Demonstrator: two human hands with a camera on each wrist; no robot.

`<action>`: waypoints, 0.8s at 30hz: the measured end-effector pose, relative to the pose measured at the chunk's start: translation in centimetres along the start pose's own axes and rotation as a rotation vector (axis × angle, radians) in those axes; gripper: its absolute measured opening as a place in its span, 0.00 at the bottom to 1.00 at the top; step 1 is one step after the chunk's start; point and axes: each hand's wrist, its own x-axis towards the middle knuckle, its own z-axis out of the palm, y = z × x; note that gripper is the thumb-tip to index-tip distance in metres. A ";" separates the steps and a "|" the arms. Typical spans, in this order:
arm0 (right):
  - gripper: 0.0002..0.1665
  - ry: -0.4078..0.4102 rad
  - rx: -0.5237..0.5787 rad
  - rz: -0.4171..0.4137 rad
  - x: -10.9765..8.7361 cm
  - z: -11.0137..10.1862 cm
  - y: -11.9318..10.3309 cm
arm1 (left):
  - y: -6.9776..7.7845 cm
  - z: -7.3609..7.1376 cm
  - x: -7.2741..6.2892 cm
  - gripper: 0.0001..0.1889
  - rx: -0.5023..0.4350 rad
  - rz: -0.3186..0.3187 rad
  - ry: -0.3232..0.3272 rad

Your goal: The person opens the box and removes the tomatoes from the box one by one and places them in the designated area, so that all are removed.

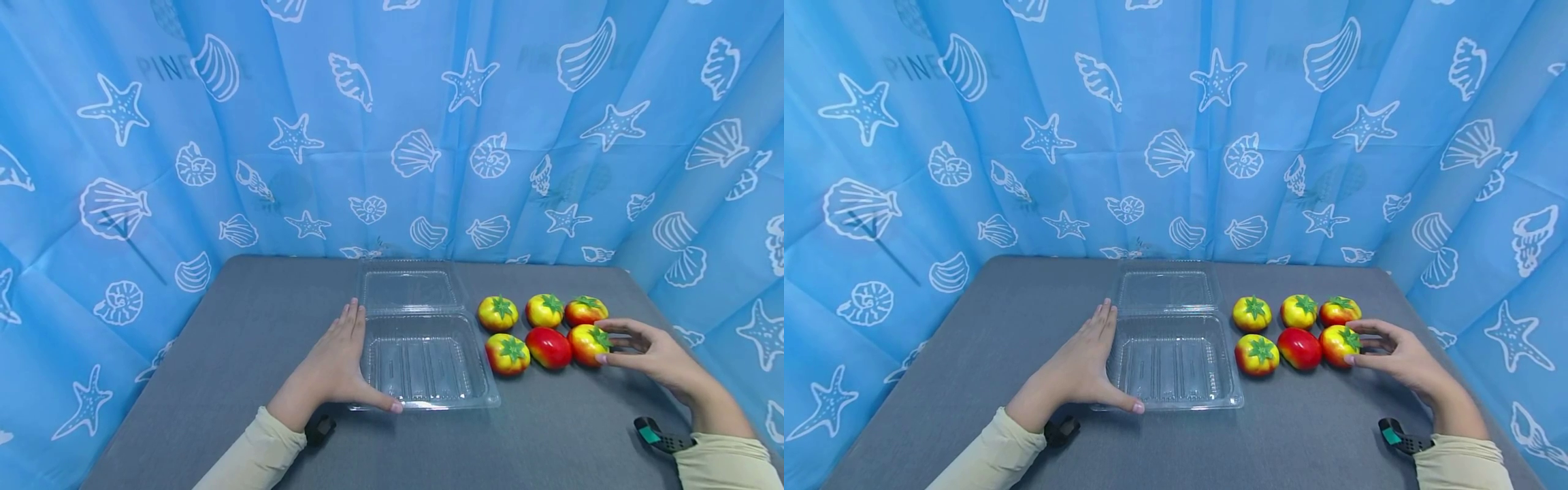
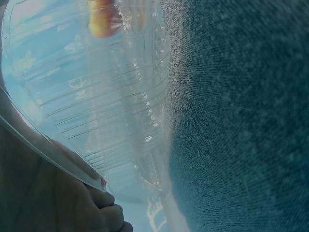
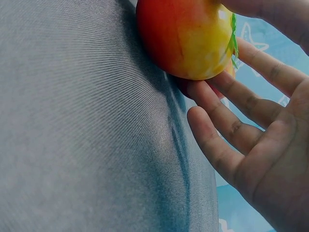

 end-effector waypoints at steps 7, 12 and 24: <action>0.38 -0.002 -0.004 0.010 0.0 0.0 0.0 | 0.0 0.0 0.0 0.92 0.013 0.007 0.008; 0.38 0.002 -0.010 0.013 0.1 -0.1 0.0 | 0.1 -0.1 0.0 0.92 0.007 0.003 0.005; 0.36 0.038 -0.048 0.022 -0.1 -0.3 -0.1 | 0.1 0.0 -0.1 0.91 -0.002 -0.001 0.005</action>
